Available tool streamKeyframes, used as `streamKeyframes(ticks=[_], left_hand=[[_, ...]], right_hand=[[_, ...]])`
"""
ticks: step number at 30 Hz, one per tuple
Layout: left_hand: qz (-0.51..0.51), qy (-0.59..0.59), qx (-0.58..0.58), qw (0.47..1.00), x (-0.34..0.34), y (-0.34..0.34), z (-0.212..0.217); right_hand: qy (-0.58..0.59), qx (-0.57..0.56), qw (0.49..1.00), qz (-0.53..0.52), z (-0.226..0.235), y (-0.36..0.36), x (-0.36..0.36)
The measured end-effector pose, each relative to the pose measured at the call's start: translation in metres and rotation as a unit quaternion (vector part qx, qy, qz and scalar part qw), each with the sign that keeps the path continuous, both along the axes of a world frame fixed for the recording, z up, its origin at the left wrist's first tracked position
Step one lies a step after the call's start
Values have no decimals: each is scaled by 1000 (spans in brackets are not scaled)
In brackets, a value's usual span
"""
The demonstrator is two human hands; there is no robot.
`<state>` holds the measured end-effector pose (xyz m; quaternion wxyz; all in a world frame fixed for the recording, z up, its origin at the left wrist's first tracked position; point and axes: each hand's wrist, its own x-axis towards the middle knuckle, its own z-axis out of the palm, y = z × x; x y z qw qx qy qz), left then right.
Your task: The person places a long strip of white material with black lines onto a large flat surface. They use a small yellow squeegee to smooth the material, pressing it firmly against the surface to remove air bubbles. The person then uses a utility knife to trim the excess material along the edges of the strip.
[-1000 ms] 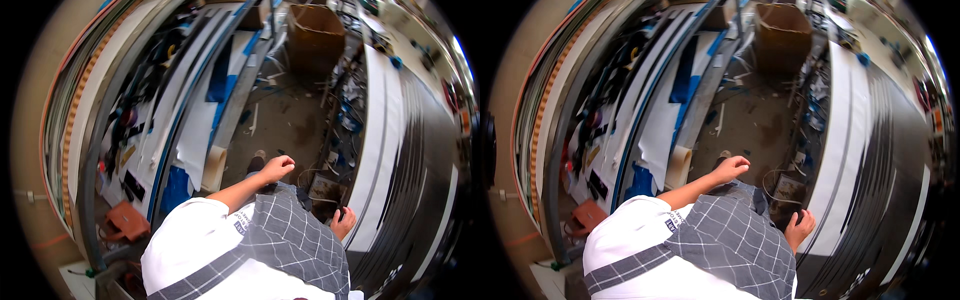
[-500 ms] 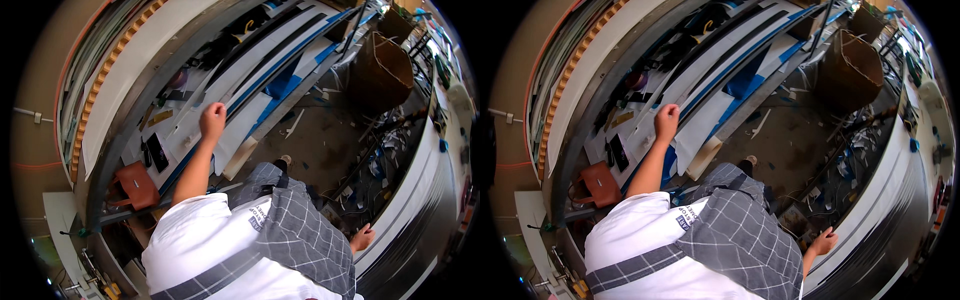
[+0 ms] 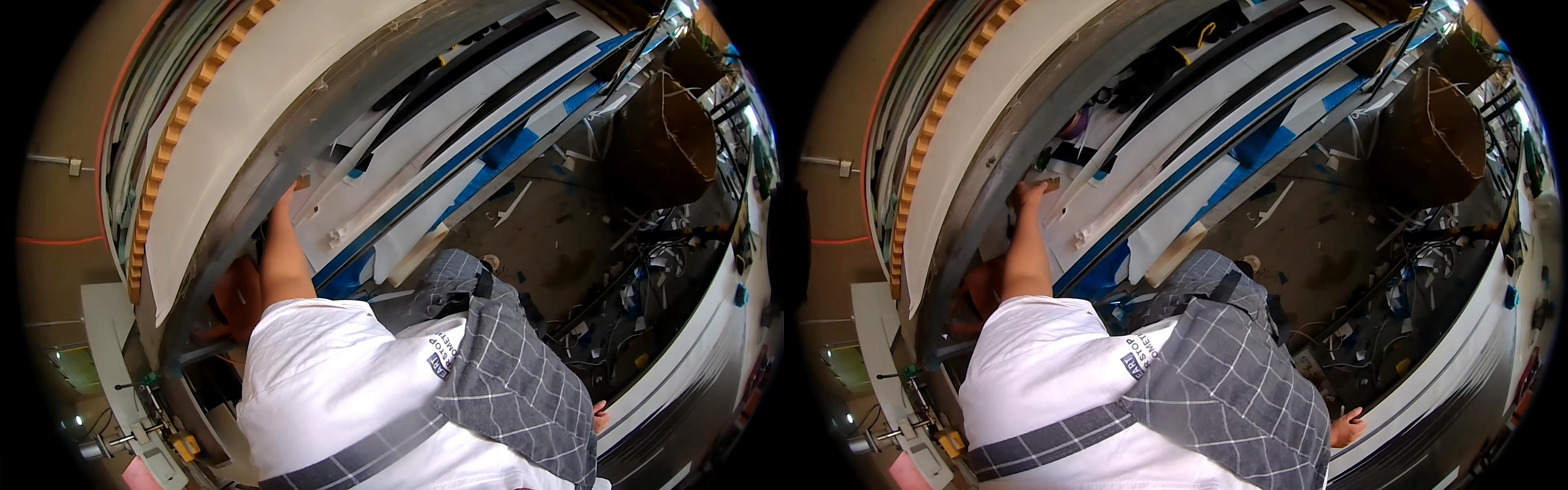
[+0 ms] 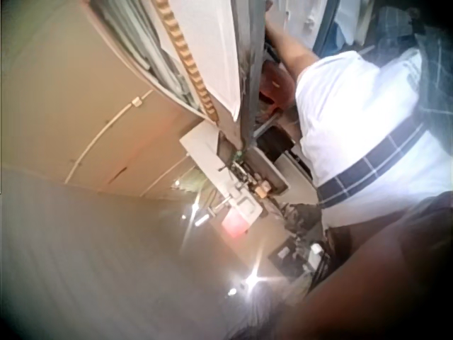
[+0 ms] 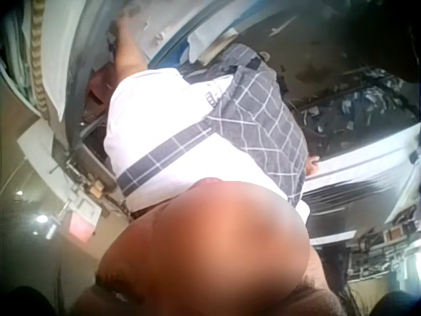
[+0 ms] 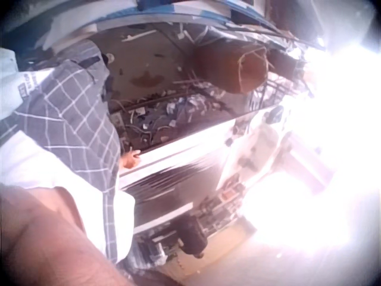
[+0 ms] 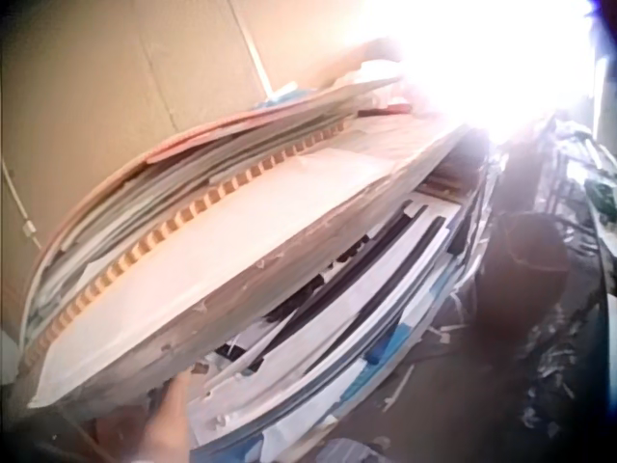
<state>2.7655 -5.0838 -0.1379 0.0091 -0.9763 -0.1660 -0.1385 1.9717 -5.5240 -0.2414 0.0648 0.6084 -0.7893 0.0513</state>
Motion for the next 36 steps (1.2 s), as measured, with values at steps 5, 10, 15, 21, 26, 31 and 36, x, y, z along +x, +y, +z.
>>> streamKeyframes(ticks=[5, 10, 15, 21, 26, 31, 36], left_hand=[[39, 42, -51, 997, 28, 7, 7], [84, -27, -348, 933, 20, 20, 20], [-56, -111, -750, 650, -44, -19, 36], [-428, 42, -695, 576, -91, -133, 53], [-527, 137, -624, 561, -120, -268, 56], [-694, 300, -516, 403, -185, -401, 43], [-726, 550, -374, 175, -311, -484, 17]], right_hand=[[13, 10, 1000, -8, 1, 0, -1], [13, -4, 1000, -13, -2, -1, -5], [39, -5, 999, -15, 2, -1, -4], [45, -5, 999, -23, -10, 7, -4], [-143, 24, 989, -15, -14, -9, 4], [-408, 71, 895, 167, 92, -26, 220], [-739, 292, 570, 209, 122, -29, 273]])
